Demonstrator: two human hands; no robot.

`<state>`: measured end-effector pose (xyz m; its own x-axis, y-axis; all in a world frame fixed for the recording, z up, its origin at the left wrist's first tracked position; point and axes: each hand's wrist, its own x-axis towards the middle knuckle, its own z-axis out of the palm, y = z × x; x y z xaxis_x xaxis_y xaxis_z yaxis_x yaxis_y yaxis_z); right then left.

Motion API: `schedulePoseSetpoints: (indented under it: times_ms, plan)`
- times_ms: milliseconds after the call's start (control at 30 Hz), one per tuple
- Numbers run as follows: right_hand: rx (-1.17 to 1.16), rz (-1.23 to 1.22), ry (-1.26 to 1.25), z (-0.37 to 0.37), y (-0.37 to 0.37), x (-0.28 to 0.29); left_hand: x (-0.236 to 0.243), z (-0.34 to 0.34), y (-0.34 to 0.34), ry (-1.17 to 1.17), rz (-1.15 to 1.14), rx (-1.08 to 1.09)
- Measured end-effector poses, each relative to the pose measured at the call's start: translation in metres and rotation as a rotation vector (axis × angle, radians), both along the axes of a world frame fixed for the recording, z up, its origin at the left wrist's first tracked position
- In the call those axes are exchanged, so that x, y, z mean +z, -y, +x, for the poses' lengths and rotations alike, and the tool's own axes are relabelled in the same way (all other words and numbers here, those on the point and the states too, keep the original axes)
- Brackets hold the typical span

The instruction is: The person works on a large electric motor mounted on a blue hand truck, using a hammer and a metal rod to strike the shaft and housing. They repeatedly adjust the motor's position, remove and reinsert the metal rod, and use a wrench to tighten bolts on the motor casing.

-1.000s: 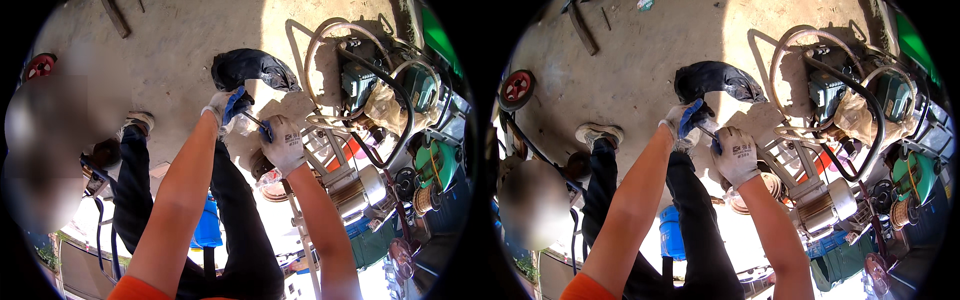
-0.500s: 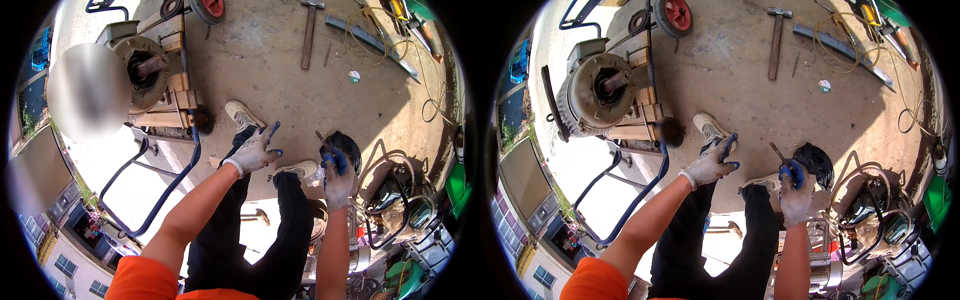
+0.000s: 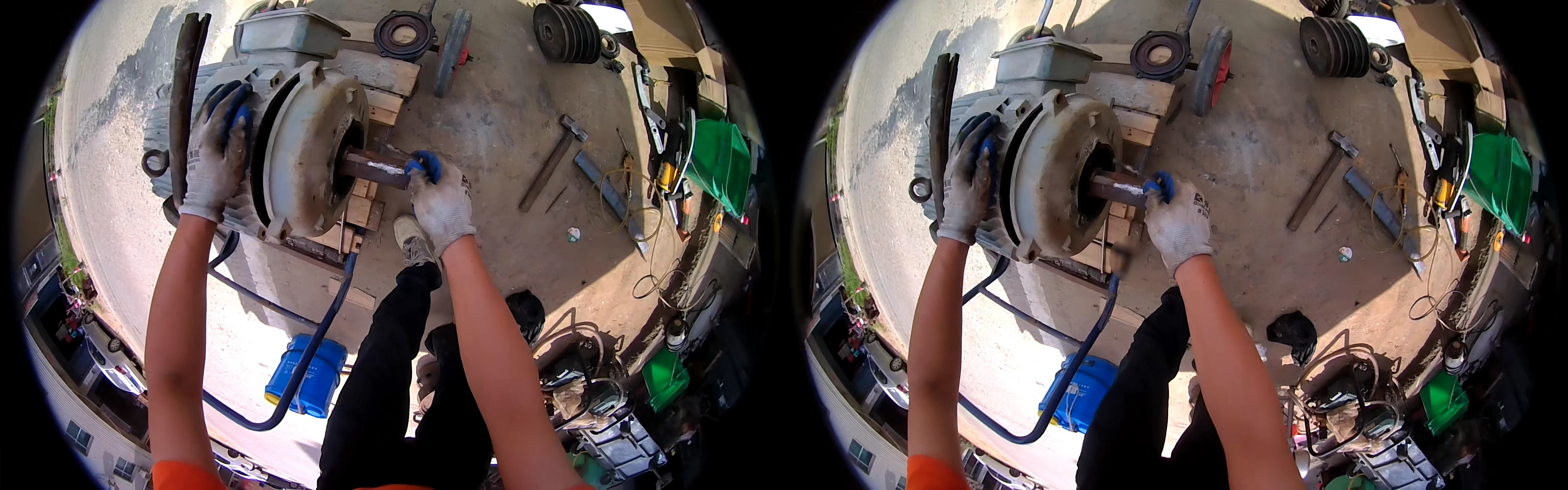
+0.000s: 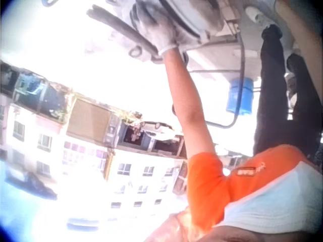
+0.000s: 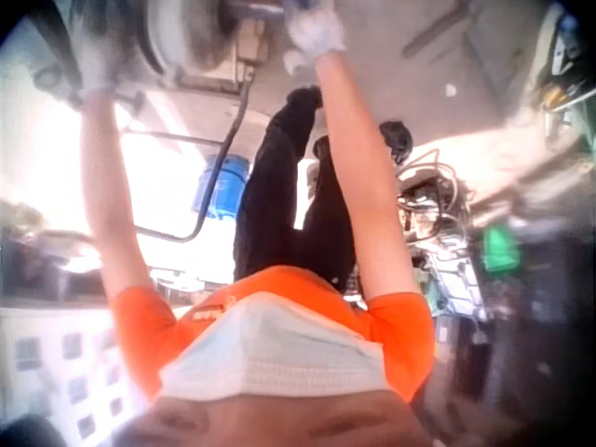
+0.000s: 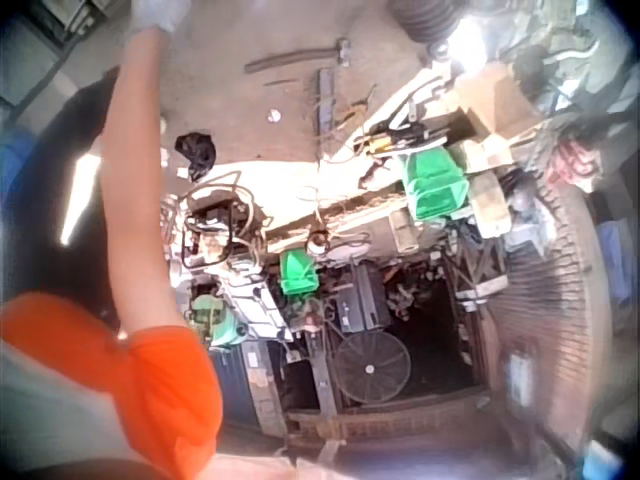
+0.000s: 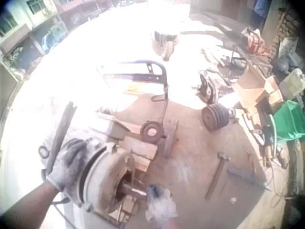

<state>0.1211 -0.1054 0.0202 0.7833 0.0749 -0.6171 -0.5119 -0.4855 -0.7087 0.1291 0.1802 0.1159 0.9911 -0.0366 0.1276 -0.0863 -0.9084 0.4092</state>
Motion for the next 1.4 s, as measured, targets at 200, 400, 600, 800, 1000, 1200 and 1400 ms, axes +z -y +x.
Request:
schedulePoseSetpoints:
  times_ms: [200, 400, 600, 800, 1000, 1200, 1400]
  plan:
    - [0.132, -0.076, 0.038, 0.023, -0.011, -0.035, -0.024, -0.003, -0.005, 0.114, -0.273, 0.259]
    - [0.12, 0.056, -0.146, 0.033, -0.021, -0.025, -0.011, -0.001, -0.011, 0.08, -0.141, 0.262]
    - [0.171, 0.138, -0.171, 0.045, -0.015, -0.028, -0.012, -0.005, -0.011, 0.043, -0.188, 0.34]
    - [0.323, 0.075, -0.396, 0.065, -0.014, -0.022, -0.01, -0.014, -0.012, -0.004, -0.228, 0.42]
    - [0.448, 0.03, -0.306, 0.078, -0.007, -0.016, -0.01, -0.017, -0.009, 0.054, -0.34, 0.463]
    - [0.533, -0.024, -0.273, 0.082, -0.008, -0.009, -0.018, -0.018, -0.004, 0.068, -0.317, 0.501]
    - [0.503, 0.067, -0.18, 0.078, -0.004, 0.0, -0.017, -0.018, -0.001, 0.093, -0.22, 0.509]
